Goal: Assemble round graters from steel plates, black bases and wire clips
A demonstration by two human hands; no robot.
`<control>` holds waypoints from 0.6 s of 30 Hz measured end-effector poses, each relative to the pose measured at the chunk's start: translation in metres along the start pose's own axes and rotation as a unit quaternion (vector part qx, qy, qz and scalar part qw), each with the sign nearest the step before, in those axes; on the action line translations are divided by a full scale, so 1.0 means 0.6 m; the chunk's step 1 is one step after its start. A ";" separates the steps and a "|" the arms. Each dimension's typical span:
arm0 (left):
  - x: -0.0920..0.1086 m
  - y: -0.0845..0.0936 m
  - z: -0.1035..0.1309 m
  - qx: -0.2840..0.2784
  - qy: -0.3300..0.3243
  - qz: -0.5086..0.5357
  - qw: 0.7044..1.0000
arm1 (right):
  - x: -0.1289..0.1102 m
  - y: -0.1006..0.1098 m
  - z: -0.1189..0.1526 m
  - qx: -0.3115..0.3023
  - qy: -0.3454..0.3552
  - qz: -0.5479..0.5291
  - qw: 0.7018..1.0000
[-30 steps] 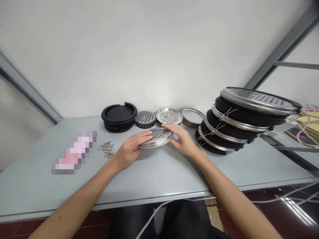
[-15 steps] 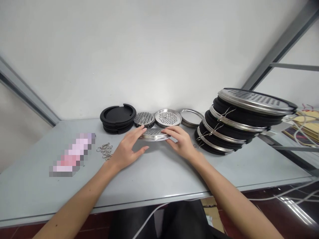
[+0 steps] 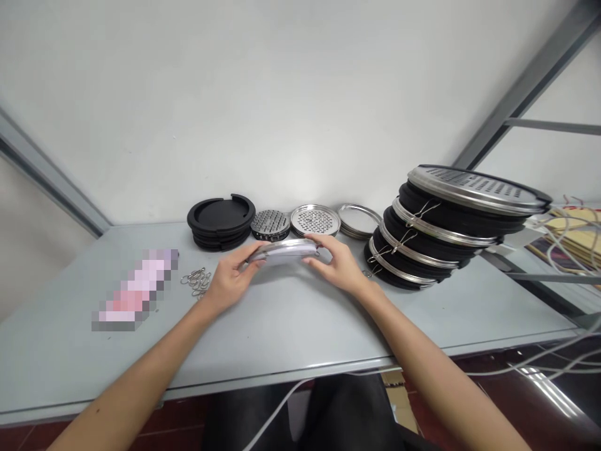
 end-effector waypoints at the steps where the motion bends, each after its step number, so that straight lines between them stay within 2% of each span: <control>1: -0.010 0.007 -0.002 0.023 0.026 0.023 0.999 | 0.009 0.001 -0.001 0.003 -0.022 -0.019 1.000; 5: -0.048 0.020 -0.004 0.095 0.120 0.162 0.975 | 0.022 -0.018 -0.003 -0.039 -0.104 -0.166 0.980; 8: -0.056 0.009 -0.006 0.091 0.164 0.282 0.941 | 0.004 -0.038 -0.004 -0.088 -0.122 -0.286 0.946; 10: -0.054 0.000 -0.007 0.073 0.176 0.326 0.926 | -0.006 -0.043 -0.004 -0.099 -0.128 -0.325 0.932; 14: -0.053 -0.006 -0.011 0.048 0.178 0.335 0.924 | -0.004 -0.036 -0.005 -0.065 -0.127 -0.317 0.938; 18: -0.054 0.013 -0.014 0.076 0.148 0.284 0.944 | 0.002 -0.005 0.000 0.010 -0.083 -0.169 0.982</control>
Point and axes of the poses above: each hand's wrist, its own z-axis away from the middle knuckle, its own y-axis out of the back of the hand, x = y × z, the point moved 8 cm from there along -z, towards the middle knuckle, and after that the axes turned 1 degree about y, right-handed, at the moved point
